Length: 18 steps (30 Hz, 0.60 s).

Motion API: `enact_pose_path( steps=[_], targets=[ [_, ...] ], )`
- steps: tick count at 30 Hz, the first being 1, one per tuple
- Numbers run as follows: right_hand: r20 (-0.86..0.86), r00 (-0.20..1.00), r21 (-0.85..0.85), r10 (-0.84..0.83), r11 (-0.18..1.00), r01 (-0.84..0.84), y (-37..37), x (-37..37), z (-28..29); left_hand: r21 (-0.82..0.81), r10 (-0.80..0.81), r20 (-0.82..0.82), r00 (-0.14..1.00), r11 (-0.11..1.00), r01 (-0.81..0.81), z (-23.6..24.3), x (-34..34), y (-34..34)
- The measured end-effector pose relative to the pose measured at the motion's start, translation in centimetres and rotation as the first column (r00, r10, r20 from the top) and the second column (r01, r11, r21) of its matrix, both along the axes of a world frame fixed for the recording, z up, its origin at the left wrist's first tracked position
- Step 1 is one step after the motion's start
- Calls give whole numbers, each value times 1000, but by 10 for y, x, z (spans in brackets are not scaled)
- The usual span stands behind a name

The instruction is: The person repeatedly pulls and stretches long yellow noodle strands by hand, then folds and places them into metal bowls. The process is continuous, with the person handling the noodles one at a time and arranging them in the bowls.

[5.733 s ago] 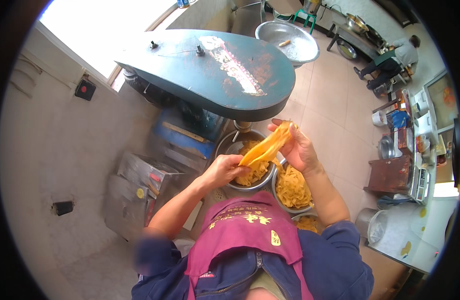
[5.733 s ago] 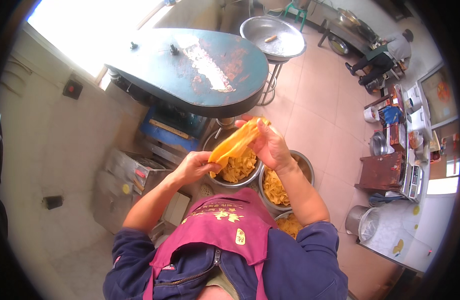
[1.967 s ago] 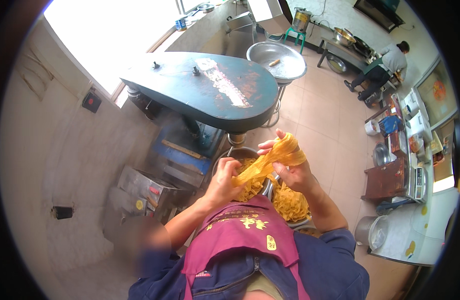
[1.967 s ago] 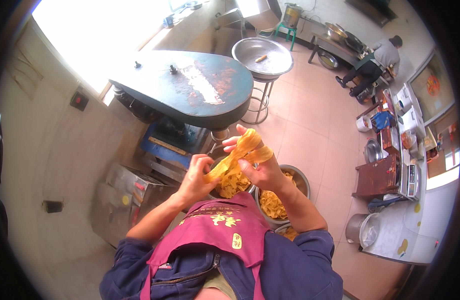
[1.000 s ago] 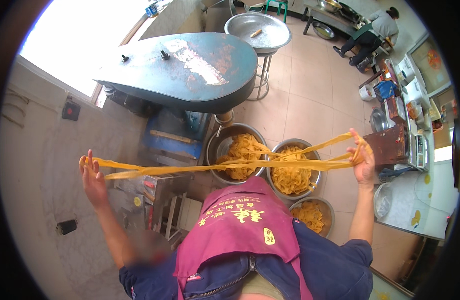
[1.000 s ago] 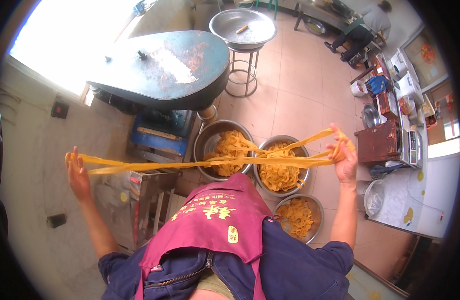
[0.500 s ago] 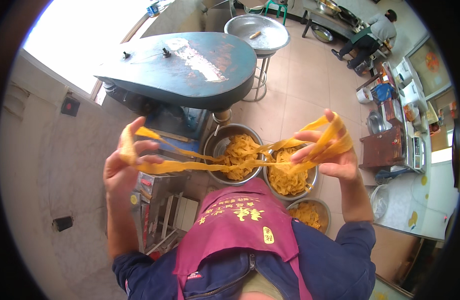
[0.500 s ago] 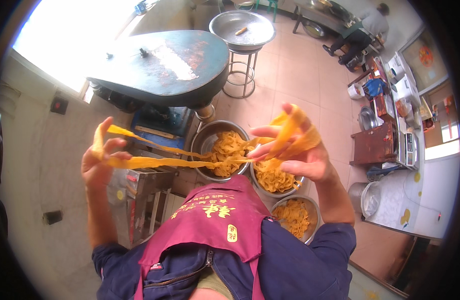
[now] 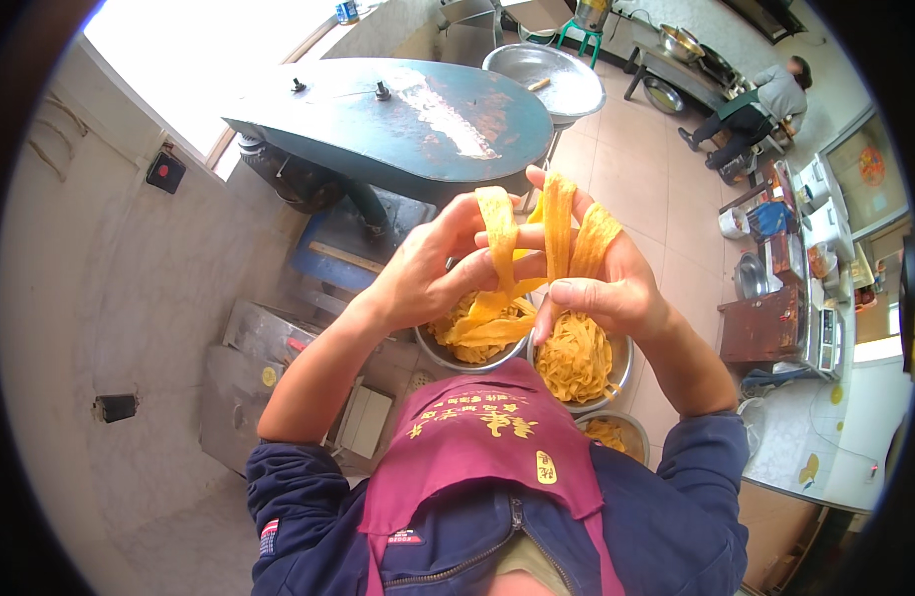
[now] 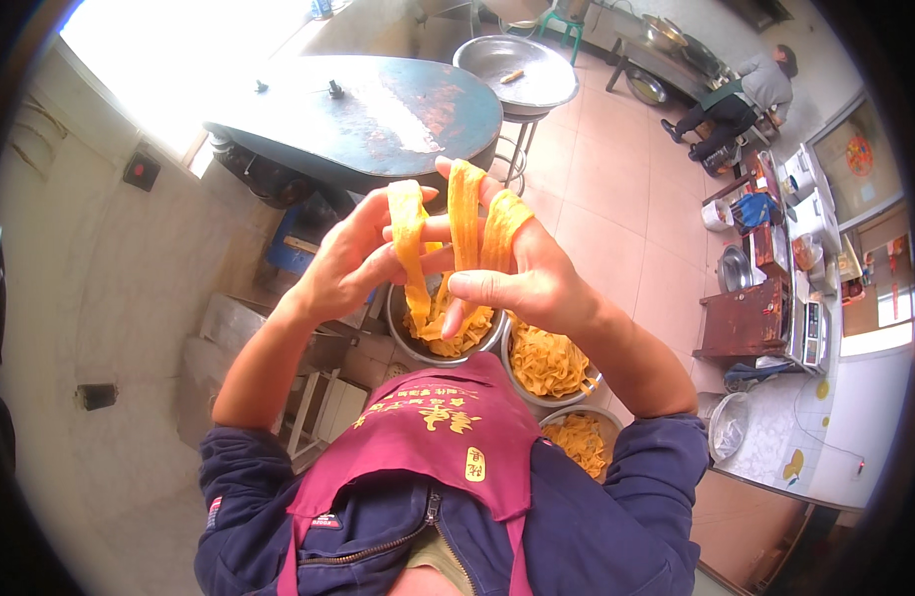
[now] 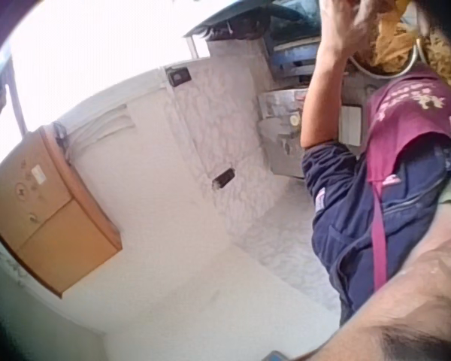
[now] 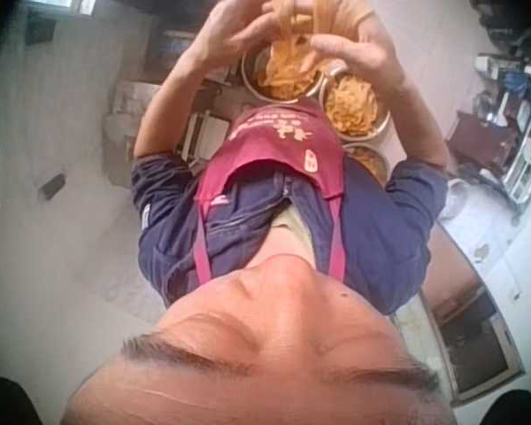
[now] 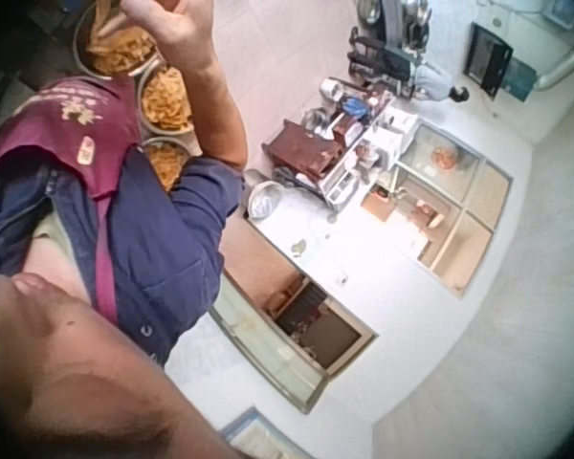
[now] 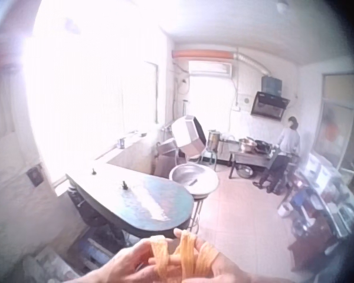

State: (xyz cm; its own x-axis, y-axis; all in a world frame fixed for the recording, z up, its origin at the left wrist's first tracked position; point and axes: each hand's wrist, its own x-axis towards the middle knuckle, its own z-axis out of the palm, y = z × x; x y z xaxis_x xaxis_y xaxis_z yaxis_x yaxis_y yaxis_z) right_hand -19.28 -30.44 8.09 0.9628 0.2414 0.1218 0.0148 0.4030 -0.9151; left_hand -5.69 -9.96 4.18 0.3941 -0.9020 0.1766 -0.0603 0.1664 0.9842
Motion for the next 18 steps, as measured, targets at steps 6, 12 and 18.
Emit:
enact_pose_path(
  steps=[6, 12, 18],
  targets=[
    [62, 997, 71, -37, 997, 33, 16, 7, 18, -247, -440, -253, 862, 891, 382, -76, 0, 8],
    [91, 995, 75, -45, 996, 38, 24, 10, 58, 205, -317, 86, 945, 933, 294, -170, -3, 12],
    [220, 968, -83, -122, 986, 143, 20, 11, 109, 238, -229, 304, 925, 958, 159, -241, 6, 4]
  ],
)
